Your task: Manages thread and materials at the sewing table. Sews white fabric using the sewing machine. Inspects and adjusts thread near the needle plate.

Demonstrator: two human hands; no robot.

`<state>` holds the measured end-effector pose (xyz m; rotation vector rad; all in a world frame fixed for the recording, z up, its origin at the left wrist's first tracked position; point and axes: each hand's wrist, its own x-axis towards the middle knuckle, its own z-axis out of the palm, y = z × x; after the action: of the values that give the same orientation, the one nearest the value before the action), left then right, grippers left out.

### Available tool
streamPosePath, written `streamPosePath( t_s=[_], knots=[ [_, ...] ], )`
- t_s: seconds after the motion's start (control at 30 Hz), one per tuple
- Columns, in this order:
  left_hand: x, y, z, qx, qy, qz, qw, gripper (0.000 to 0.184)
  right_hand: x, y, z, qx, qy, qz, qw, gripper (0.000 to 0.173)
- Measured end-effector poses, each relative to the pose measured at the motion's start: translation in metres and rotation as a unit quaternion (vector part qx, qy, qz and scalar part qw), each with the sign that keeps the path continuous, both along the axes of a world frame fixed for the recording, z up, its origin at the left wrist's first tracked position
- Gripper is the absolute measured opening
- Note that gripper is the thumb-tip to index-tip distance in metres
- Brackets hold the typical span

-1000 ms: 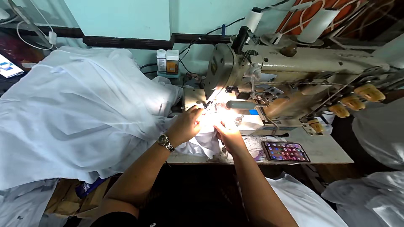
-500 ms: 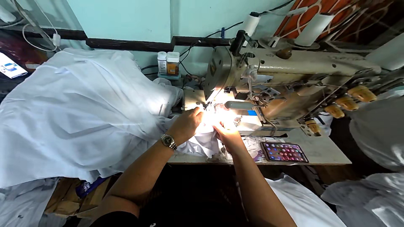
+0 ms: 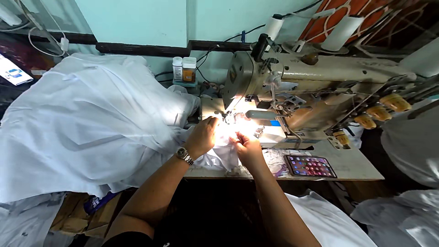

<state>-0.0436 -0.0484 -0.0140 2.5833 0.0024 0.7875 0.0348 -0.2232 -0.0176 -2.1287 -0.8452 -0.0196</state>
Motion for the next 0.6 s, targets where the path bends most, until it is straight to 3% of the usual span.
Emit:
streamPosePath(
  t_s=[0.1, 0.2, 0.6],
  knots=[
    [0.001, 0.001, -0.003, 0.003, -0.007, -0.002, 1.0, 0.018, -0.01, -0.006, 0.009, -0.072, -0.112, -0.024, 0.991, 0.03],
    [0.001, 0.002, -0.004, -0.004, -0.004, -0.008, 1.0, 0.019, -0.015, -0.011, 0.022, -0.079, -0.111, 0.004, 0.991, 0.037],
    [0.003, 0.004, -0.009, -0.014, -0.039, -0.027, 0.999, 0.018, -0.011, 0.011, 0.011, -0.061, -0.15, 0.028, 0.986, 0.021]
  ],
)
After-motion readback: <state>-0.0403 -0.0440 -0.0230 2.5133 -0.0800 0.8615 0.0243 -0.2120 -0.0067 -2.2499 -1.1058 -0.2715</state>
